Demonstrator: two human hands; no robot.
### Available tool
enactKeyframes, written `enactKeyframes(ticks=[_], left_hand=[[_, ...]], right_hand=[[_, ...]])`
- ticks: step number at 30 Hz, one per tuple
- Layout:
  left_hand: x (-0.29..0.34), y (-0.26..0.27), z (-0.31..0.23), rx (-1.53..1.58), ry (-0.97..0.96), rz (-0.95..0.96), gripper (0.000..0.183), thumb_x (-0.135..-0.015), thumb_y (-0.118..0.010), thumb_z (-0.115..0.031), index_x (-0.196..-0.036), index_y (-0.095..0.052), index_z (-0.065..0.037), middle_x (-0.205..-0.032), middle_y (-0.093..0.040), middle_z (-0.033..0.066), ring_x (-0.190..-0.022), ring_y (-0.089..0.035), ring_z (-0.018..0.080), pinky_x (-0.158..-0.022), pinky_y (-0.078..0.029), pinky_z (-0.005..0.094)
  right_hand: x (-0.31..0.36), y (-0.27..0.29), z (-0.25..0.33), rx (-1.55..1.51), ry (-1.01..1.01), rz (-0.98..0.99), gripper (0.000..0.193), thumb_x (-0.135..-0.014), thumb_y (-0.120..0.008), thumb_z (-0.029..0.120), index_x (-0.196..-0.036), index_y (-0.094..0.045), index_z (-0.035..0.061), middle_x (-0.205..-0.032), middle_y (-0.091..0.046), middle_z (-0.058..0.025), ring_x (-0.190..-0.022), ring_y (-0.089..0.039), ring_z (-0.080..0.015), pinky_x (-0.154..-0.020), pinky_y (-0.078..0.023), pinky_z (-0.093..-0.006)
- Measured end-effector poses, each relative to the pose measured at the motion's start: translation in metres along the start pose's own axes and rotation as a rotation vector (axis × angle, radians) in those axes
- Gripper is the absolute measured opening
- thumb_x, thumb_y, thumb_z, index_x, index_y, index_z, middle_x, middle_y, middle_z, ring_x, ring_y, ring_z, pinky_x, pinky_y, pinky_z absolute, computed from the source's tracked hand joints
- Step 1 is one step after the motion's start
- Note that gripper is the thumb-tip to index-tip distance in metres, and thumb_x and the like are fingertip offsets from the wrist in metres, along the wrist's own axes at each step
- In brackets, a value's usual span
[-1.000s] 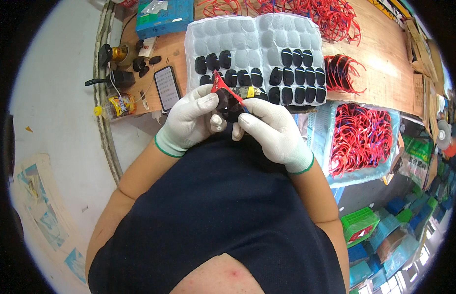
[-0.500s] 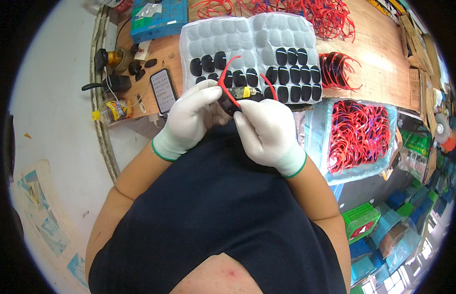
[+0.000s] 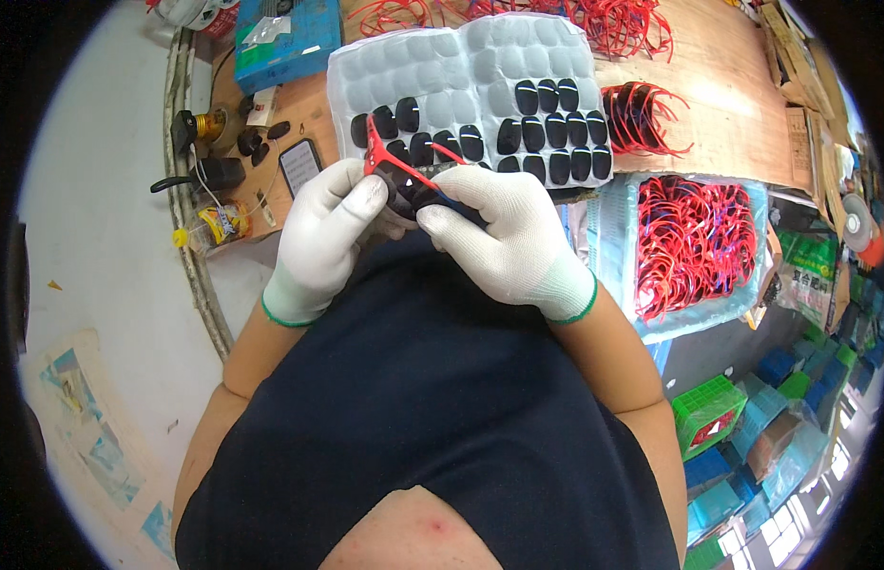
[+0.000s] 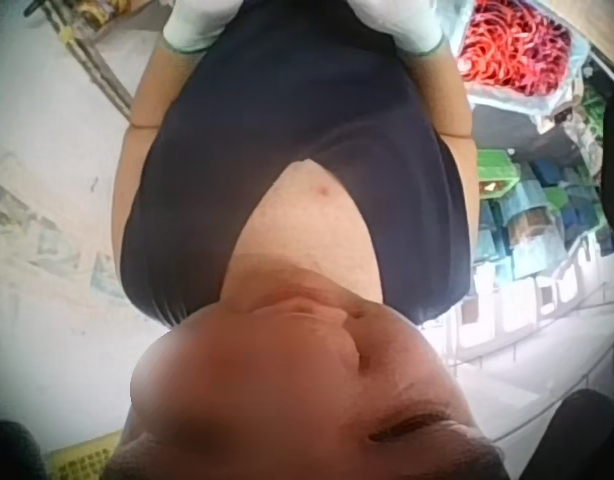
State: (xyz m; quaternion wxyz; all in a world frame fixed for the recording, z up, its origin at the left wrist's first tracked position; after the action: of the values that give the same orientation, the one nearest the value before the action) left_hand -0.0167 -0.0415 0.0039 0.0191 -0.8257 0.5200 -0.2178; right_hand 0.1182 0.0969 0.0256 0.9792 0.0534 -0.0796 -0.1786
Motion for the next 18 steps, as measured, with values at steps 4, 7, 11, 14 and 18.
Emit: enactKeyframes(ticks=[4,7,11,14,18], left_hand=[[0.001,0.005,0.009,0.022,0.01,-0.03,0.032,-0.107,-0.055,-0.029,-0.113,-0.065,0.0,-0.103,-0.072,0.0099,-0.091,-0.069,0.0146,-0.082,-0.055,0.0288],[0.004,-0.002,0.004,-0.047,-0.016,-0.093,0.025,-0.105,-0.059,-0.022,-0.111,-0.065,0.001,-0.1,-0.072,0.0086,-0.09,-0.067,0.0121,-0.081,-0.054,0.0274],[0.0,-0.003,-0.002,-0.222,-0.047,-0.118,0.019,-0.104,-0.061,-0.017,-0.108,-0.065,0.001,-0.097,-0.072,0.0069,-0.083,-0.066,0.0107,-0.075,-0.054,0.0267],[0.003,-0.003,-0.002,-0.177,-0.007,-0.099,0.02,-0.105,-0.06,-0.017,-0.105,-0.064,0.002,-0.093,-0.072,0.0076,-0.077,-0.067,0.0114,-0.071,-0.055,0.026],[0.003,-0.004,-0.013,-0.063,-0.001,-0.039,0.02,-0.105,-0.059,-0.018,-0.104,-0.064,0.002,-0.092,-0.072,0.0084,-0.077,-0.068,0.0114,-0.071,-0.056,0.0259]], right_hand=[[-0.002,-0.004,-0.001,0.027,-0.01,0.015,0.014,-0.095,-0.065,0.008,-0.102,-0.069,-0.004,-0.074,-0.064,-0.005,-0.068,-0.059,-0.0091,-0.064,-0.049,-0.0272],[-0.005,-0.012,-0.009,-0.167,-0.055,-0.046,0.015,-0.096,-0.065,0.01,-0.101,-0.068,-0.0041,-0.072,-0.063,-0.0051,-0.067,-0.06,-0.0085,-0.063,-0.049,-0.0266],[-0.01,-0.018,-0.003,-0.109,-0.11,-0.122,0.017,-0.098,-0.064,0.012,-0.1,-0.067,-0.0038,-0.073,-0.064,-0.0061,-0.067,-0.062,-0.0081,-0.064,-0.05,-0.0271],[-0.006,-0.029,0.004,0.127,0.033,-0.232,0.012,-0.095,-0.063,0.009,-0.096,-0.065,-0.0024,-0.074,-0.065,-0.0188,-0.066,-0.067,-0.0326,-0.062,-0.052,-0.0384],[-0.004,-0.029,0.026,0.222,0.17,-0.296,0.008,-0.093,-0.062,0.007,-0.092,-0.061,-0.0002,-0.072,-0.062,-0.0203,-0.065,-0.067,-0.039,-0.059,-0.051,-0.0424]])
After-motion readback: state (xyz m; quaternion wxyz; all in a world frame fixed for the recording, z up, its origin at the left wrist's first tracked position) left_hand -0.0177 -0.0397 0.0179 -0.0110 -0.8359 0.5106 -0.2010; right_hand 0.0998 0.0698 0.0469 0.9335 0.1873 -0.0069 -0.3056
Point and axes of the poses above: each hand's wrist, its own x-axis away from the middle knuckle, its own y-axis out of the back of the hand, z = x × y, the point moved 3 cm from there along -x, towards the middle knuckle
